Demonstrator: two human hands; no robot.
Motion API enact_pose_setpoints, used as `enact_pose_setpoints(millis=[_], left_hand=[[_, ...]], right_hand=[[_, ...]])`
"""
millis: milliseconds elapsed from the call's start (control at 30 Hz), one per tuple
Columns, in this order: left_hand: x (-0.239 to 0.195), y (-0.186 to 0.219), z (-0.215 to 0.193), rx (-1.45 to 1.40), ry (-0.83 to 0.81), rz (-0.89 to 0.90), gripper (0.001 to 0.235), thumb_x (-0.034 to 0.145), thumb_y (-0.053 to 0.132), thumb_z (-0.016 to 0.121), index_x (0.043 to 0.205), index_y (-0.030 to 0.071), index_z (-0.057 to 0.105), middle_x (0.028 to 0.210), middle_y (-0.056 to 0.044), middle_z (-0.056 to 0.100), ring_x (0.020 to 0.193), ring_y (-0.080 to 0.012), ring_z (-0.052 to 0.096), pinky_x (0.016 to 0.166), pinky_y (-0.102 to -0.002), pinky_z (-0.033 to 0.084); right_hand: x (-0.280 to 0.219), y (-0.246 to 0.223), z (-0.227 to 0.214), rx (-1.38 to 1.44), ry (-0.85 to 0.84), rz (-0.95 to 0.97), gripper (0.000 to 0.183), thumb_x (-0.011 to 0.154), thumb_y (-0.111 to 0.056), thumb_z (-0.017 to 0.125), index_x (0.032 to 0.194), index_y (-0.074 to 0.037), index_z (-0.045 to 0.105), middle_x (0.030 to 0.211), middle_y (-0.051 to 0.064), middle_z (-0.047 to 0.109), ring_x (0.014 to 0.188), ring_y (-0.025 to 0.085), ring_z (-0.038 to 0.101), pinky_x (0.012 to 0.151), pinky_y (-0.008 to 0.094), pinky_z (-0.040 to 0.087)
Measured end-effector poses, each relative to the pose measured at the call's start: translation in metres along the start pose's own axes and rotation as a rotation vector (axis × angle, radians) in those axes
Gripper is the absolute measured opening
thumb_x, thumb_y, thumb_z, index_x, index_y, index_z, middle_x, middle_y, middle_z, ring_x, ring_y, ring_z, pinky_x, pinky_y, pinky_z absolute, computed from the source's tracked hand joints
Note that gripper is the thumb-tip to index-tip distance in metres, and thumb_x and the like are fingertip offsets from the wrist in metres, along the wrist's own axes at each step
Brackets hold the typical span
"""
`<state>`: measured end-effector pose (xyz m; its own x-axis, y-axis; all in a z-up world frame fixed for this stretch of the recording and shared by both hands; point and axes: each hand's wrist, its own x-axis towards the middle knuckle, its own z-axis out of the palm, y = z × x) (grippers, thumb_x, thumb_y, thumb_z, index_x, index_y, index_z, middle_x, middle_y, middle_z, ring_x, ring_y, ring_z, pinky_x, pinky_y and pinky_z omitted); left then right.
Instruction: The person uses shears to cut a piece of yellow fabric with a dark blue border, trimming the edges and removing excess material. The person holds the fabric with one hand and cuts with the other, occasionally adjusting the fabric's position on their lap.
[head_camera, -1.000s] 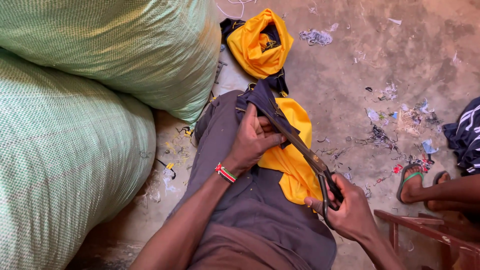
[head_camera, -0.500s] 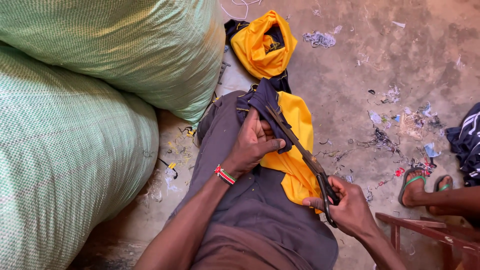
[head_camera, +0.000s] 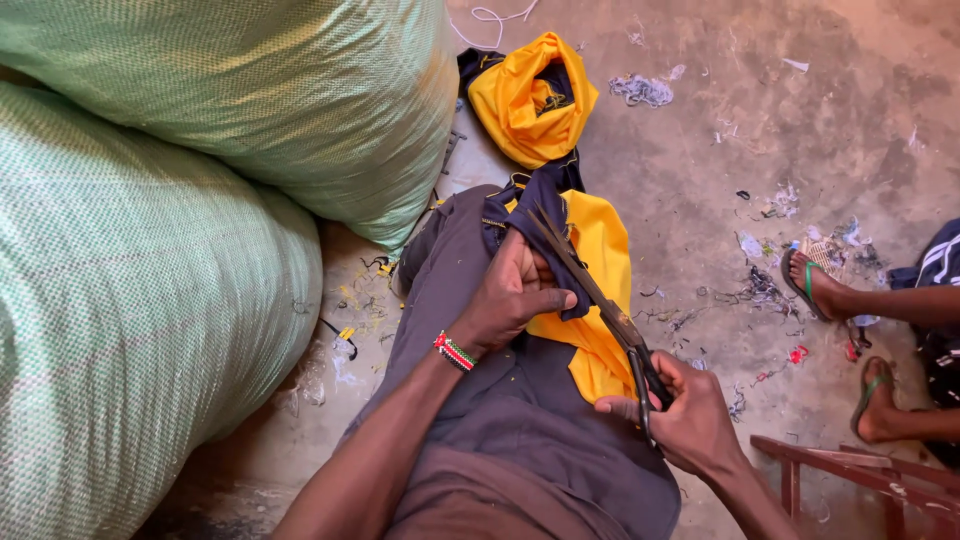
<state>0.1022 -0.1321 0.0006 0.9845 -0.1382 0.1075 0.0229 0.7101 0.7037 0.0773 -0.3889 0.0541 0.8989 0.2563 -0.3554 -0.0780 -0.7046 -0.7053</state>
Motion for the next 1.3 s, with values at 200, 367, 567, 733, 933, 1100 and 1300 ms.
enact_pose_setpoints(millis=[200, 367, 567, 733, 933, 1100, 1300], left_hand=[[-0.002, -0.001, -0.003, -0.052, 0.053, 0.060, 0.069, 0.084, -0.012, 0.071, 0.144, -0.001, 0.038, 0.111, -0.017, 0.068, 0.087, -0.0185, 0.069, 0.079, -0.026, 0.057], [-0.009, 0.004, 0.029, -0.104, 0.107, 0.058, 0.063, 0.085, -0.010, 0.069, 0.135, 0.001, 0.033, 0.116, -0.022, 0.061, 0.102, -0.0287, 0.068, 0.087, -0.036, 0.060], [-0.030, 0.008, 0.032, 0.373, 0.245, 0.086, 0.042, 0.087, -0.002, 0.071, 0.123, 0.000, 0.050, 0.097, -0.021, 0.070, 0.090, -0.0274, 0.070, 0.075, -0.038, 0.061], [-0.035, 0.062, 0.043, 1.370, 0.415, 0.567, 0.054, 0.080, 0.015, 0.081, 0.131, 0.004, 0.065, 0.088, -0.008, 0.056, 0.088, -0.0294, 0.058, 0.084, -0.043, 0.055], [-0.032, 0.046, 0.023, 1.022, 0.413, 0.346, 0.048, 0.083, -0.001, 0.064, 0.126, 0.017, 0.071, 0.087, -0.009, 0.077, 0.091, -0.0324, 0.075, 0.081, -0.042, 0.059], [-0.040, 0.066, 0.026, 0.075, 0.578, 0.084, 0.034, 0.079, -0.010, 0.048, 0.105, -0.001, 0.067, 0.065, -0.003, 0.061, 0.060, -0.0093, 0.062, 0.058, -0.024, 0.057], [-0.056, 0.060, -0.019, 0.992, 0.527, 0.096, 0.019, 0.082, 0.017, 0.068, 0.097, 0.027, 0.074, 0.071, -0.002, 0.065, 0.074, -0.0172, 0.066, 0.074, -0.035, 0.056]], right_hand=[[-0.001, 0.002, 0.002, 0.073, 0.004, 0.052, 0.035, 0.068, -0.019, 0.096, 0.064, -0.002, 0.066, 0.050, 0.002, 0.054, 0.046, 0.014, 0.044, 0.047, 0.028, 0.035], [0.018, -0.044, 0.007, 0.239, 0.164, -0.083, 0.034, 0.067, -0.014, 0.096, 0.086, 0.002, 0.071, 0.059, 0.008, 0.065, 0.052, 0.012, 0.054, 0.051, 0.024, 0.043], [0.057, -0.045, 0.024, 0.494, 0.274, -0.310, 0.030, 0.081, -0.004, 0.088, 0.089, 0.002, 0.060, 0.063, 0.013, 0.065, 0.053, 0.015, 0.068, 0.050, 0.021, 0.053], [0.067, -0.045, 0.028, 0.544, 0.215, -0.342, 0.026, 0.084, 0.000, 0.084, 0.090, 0.002, 0.059, 0.060, 0.011, 0.059, 0.048, 0.016, 0.067, 0.043, 0.020, 0.051], [0.075, -0.055, 0.033, 0.565, 0.039, -0.330, 0.021, 0.084, 0.002, 0.080, 0.087, 0.003, 0.060, 0.057, 0.011, 0.058, 0.040, 0.013, 0.062, 0.036, 0.020, 0.044], [0.090, -0.056, 0.044, 0.604, 0.025, -0.294, 0.023, 0.088, 0.002, 0.080, 0.090, 0.001, 0.058, 0.062, 0.009, 0.056, 0.042, 0.009, 0.053, 0.039, 0.019, 0.043], [0.104, -0.060, 0.091, 0.724, -0.035, -0.171, 0.022, 0.087, -0.001, 0.079, 0.085, 0.000, 0.057, 0.054, 0.005, 0.050, 0.039, 0.009, 0.050, 0.038, 0.020, 0.038]])
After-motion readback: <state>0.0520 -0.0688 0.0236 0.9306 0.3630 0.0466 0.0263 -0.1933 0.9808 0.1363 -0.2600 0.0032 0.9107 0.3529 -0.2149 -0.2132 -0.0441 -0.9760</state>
